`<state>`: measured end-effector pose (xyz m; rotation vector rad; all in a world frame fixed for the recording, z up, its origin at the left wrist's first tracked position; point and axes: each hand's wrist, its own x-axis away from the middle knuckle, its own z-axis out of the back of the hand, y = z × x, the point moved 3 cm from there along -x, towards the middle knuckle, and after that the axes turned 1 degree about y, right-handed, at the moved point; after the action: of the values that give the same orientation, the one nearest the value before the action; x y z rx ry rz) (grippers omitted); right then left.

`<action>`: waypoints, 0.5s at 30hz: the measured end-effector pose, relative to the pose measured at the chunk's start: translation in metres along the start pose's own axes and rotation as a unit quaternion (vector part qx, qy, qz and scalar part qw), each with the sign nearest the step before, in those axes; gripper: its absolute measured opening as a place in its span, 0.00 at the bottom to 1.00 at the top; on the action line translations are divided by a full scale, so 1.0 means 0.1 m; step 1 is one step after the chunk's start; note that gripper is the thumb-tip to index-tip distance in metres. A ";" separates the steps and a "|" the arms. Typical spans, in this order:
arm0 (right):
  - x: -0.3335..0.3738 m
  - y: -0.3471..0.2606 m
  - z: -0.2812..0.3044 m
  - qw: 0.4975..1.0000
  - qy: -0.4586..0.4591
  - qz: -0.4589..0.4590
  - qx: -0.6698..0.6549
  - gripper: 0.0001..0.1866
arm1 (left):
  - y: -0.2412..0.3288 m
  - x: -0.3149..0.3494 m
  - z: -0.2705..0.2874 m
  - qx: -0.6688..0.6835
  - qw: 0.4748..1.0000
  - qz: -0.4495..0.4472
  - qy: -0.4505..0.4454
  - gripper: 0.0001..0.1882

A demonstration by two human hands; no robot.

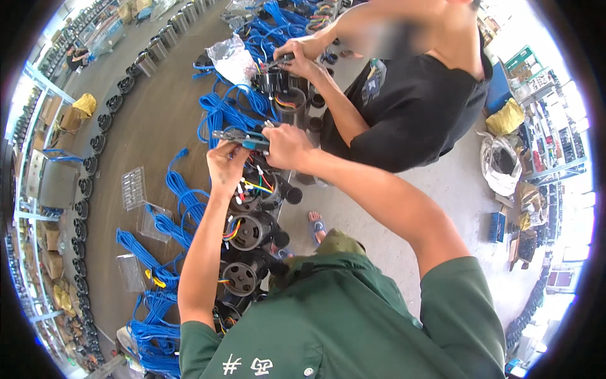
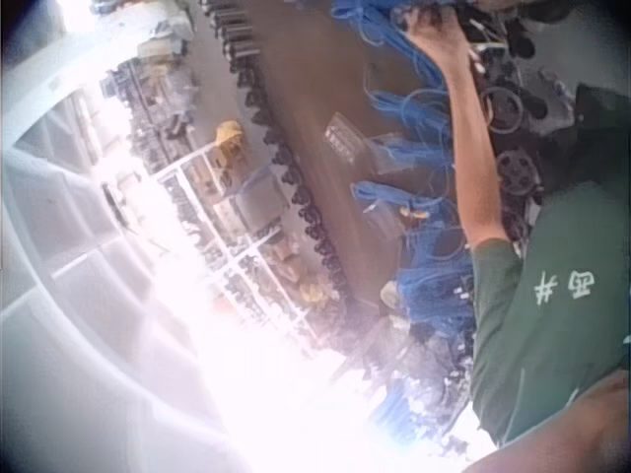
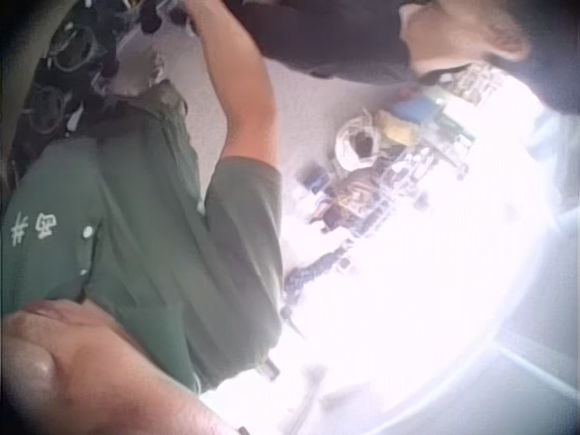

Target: The person works at a long table in a warehouse setting, stripping and connecting colored wires to a series of cylindrical electrical components using a pair of pliers and their hands.

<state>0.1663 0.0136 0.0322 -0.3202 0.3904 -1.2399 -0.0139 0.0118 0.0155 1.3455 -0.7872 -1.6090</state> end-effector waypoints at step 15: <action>0.27 0.19 0.06 0.956 -0.028 -0.119 -0.266 0.19 | 0.02 0.10 -0.04 -0.052 0.987 0.154 -0.010 0.09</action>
<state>0.1930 -0.0062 0.0263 -0.8827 0.6516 -1.3431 -0.0097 0.0027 0.0123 1.0767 -0.8644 -1.4005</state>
